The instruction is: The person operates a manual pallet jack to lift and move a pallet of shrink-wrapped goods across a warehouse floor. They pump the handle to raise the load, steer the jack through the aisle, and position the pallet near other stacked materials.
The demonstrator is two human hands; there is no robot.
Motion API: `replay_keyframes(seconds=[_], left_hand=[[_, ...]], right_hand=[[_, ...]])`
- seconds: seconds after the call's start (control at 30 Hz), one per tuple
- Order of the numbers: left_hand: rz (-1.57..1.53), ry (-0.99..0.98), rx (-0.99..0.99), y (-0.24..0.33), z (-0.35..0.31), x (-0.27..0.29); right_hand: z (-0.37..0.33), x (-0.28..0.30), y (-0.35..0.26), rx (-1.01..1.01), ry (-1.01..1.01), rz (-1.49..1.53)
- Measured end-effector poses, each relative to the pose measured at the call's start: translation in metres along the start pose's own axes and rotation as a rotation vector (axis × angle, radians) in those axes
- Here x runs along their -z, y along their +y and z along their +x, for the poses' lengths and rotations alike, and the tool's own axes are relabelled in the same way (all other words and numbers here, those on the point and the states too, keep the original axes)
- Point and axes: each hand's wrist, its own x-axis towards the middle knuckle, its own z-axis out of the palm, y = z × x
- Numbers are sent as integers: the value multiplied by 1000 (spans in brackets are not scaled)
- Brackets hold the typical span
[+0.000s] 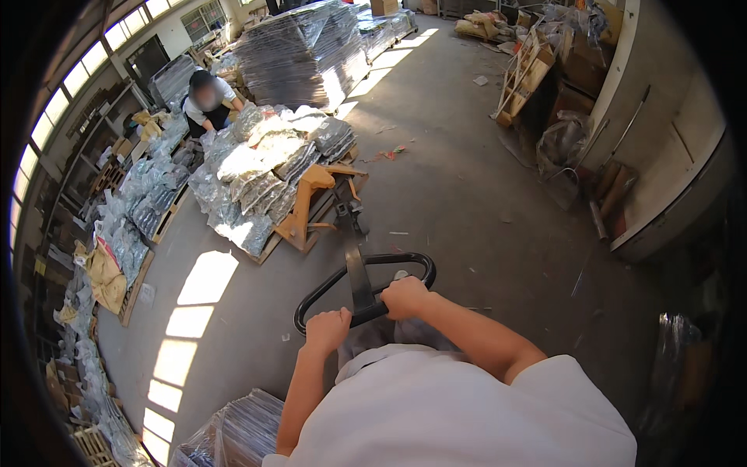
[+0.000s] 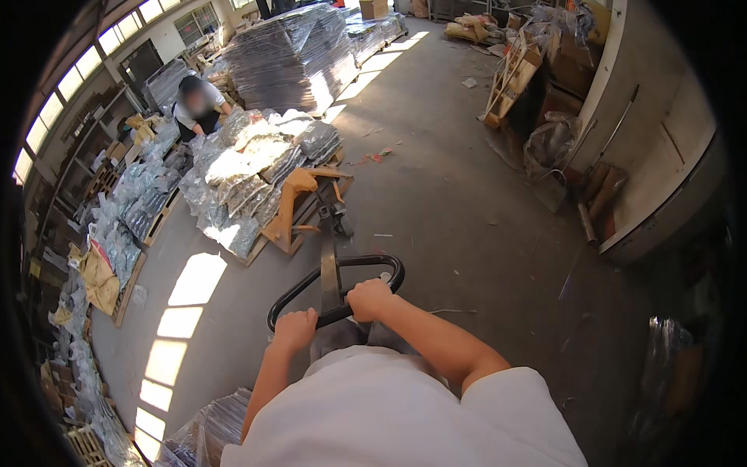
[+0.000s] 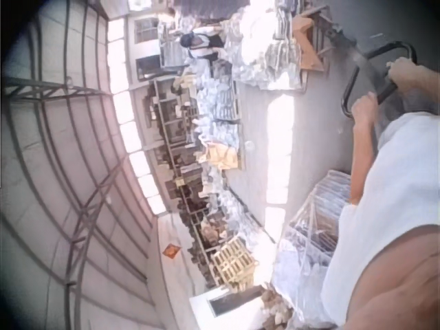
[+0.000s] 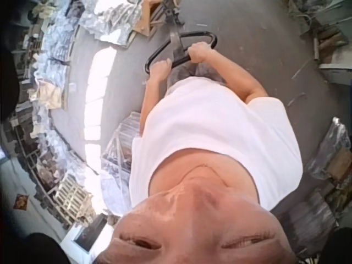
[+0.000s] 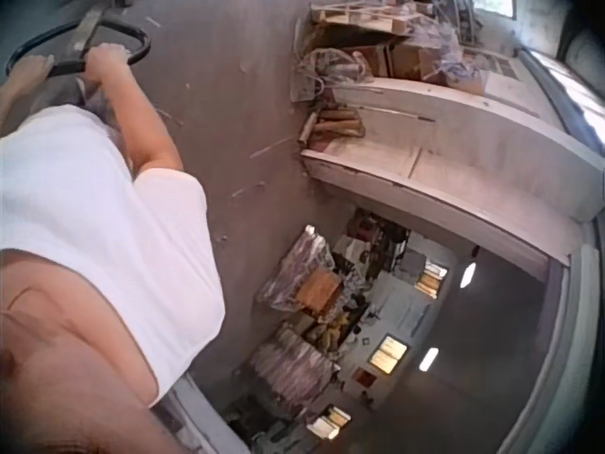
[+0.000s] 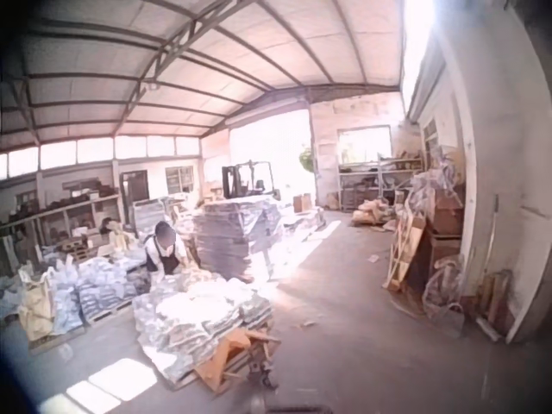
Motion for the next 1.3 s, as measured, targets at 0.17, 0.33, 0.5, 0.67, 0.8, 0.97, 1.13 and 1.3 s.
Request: replay_keyframes(seconds=[0.17,0.33,0.5,0.67,0.8,0.97,1.13,1.3], left_hand=[[-55,-73,26,61,-38,20],[-40,-126,39,155,-44,57],[-155,-250,235,257,-23,102],[-521,-380,610,354,57,175],[-660,-380,737,415,124,220],[-809,-256,915,483,219,265],[-871,-134,1043,541,312,286],[-924,-136,1190,570,403,363]], right_hand=[[-68,0,10,64,-4,21],[-131,5,65,202,3,37],[-182,48,146,375,-5,39],[-209,118,250,522,52,-15],[-197,172,331,696,87,-94],[-168,251,430,882,41,-165],[-132,304,536,1046,-15,-207],[-85,403,570,1232,-145,-282]])
